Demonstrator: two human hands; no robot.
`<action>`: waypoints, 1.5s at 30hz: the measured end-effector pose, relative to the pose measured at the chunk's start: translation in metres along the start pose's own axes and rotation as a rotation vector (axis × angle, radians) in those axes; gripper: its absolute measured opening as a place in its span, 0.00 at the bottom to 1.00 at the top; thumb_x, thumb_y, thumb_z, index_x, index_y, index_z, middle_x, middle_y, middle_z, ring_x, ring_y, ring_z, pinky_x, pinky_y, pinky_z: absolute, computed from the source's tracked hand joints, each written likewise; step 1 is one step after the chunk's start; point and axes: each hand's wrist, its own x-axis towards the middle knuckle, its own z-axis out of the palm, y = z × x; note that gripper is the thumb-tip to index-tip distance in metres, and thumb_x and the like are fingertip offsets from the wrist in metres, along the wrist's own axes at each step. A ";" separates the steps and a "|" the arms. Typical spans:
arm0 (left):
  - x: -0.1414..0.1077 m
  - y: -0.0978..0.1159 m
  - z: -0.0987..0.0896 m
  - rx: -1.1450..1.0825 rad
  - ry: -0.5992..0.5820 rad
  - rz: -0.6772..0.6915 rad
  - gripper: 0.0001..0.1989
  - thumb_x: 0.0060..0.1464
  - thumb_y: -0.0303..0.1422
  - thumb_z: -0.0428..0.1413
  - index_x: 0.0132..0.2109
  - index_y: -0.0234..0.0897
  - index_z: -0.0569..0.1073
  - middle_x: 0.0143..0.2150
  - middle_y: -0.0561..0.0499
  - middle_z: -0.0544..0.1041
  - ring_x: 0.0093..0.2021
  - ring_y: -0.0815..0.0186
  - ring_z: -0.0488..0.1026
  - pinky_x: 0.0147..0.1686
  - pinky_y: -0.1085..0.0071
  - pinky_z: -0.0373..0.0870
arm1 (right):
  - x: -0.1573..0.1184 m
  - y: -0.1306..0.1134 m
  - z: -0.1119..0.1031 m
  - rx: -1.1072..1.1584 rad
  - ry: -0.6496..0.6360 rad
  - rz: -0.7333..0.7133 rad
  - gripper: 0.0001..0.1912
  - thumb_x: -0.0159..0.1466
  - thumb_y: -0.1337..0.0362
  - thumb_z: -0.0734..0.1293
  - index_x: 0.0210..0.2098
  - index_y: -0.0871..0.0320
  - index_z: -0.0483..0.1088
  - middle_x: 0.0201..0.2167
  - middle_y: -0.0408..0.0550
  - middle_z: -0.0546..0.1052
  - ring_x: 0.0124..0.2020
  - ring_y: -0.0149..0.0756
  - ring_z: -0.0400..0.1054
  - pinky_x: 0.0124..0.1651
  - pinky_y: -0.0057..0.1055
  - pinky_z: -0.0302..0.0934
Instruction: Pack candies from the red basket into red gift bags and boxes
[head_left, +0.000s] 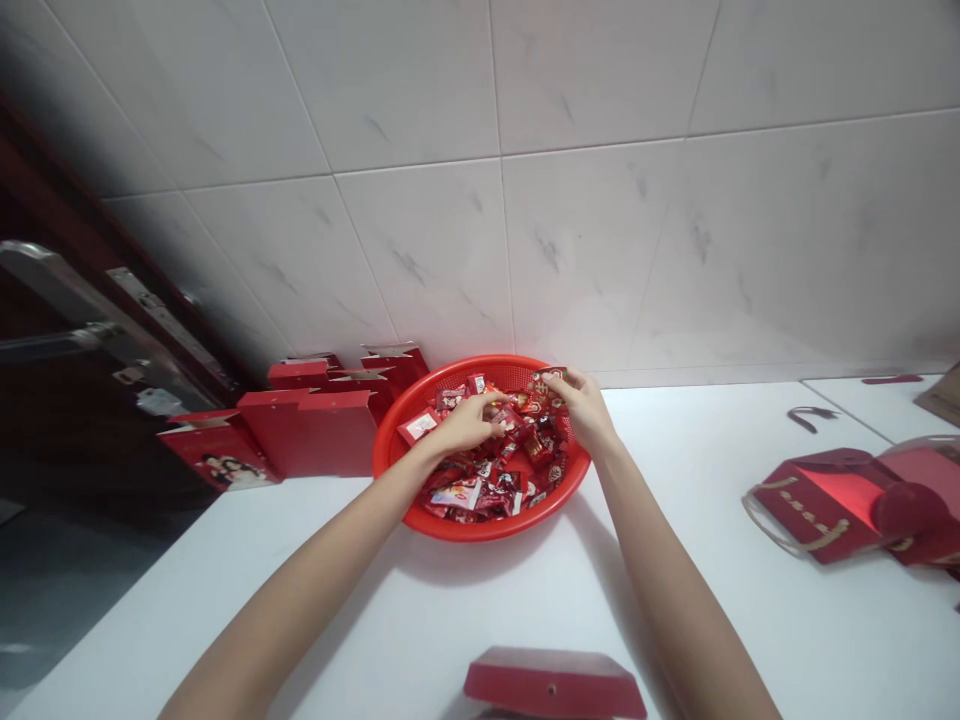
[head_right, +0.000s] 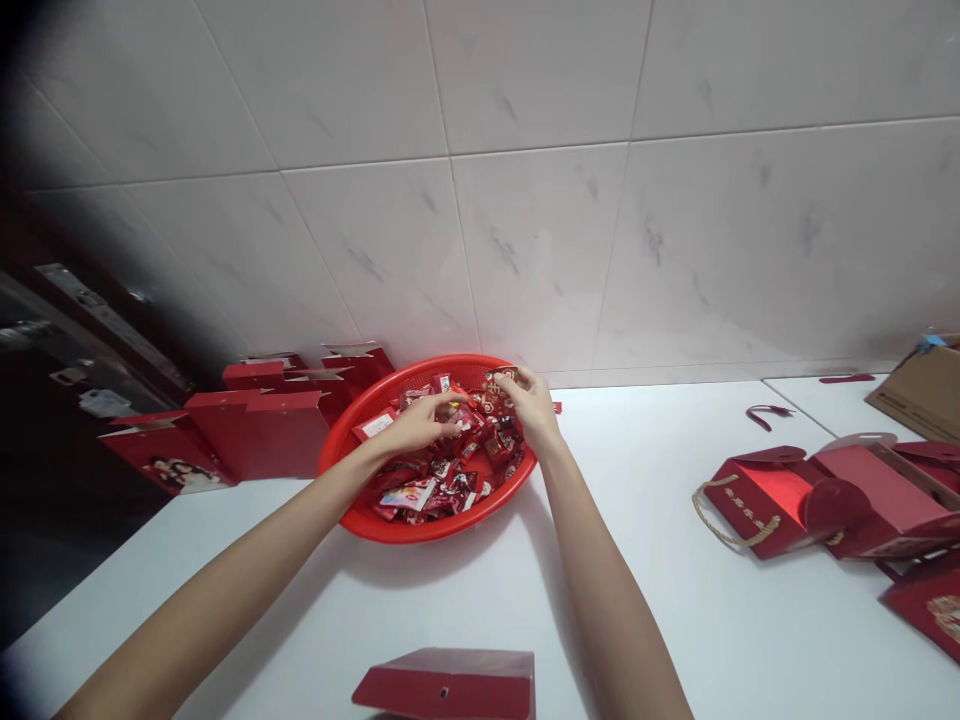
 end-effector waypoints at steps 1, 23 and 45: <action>0.000 0.000 0.000 -0.062 0.001 0.014 0.25 0.42 0.25 0.61 0.51 0.36 0.77 0.33 0.53 0.77 0.36 0.62 0.75 0.36 0.70 0.70 | 0.000 0.000 0.000 0.002 0.002 0.004 0.15 0.49 0.53 0.75 0.30 0.56 0.76 0.28 0.43 0.78 0.32 0.36 0.70 0.38 0.34 0.63; -0.002 0.025 -0.012 -0.809 -0.043 -0.230 0.11 0.48 0.28 0.59 0.39 0.32 0.81 0.47 0.41 0.82 0.48 0.59 0.78 0.47 0.66 0.74 | 0.001 0.003 -0.002 0.059 -0.108 0.054 0.19 0.47 0.48 0.77 0.29 0.55 0.76 0.25 0.41 0.77 0.29 0.34 0.69 0.38 0.33 0.64; -0.003 0.024 -0.007 -0.650 -0.017 -0.117 0.21 0.46 0.46 0.69 0.26 0.32 0.74 0.22 0.54 0.73 0.22 0.75 0.64 0.23 0.76 0.59 | 0.002 0.001 0.000 0.195 -0.035 0.113 0.21 0.43 0.49 0.79 0.28 0.55 0.74 0.23 0.40 0.77 0.29 0.36 0.70 0.37 0.34 0.65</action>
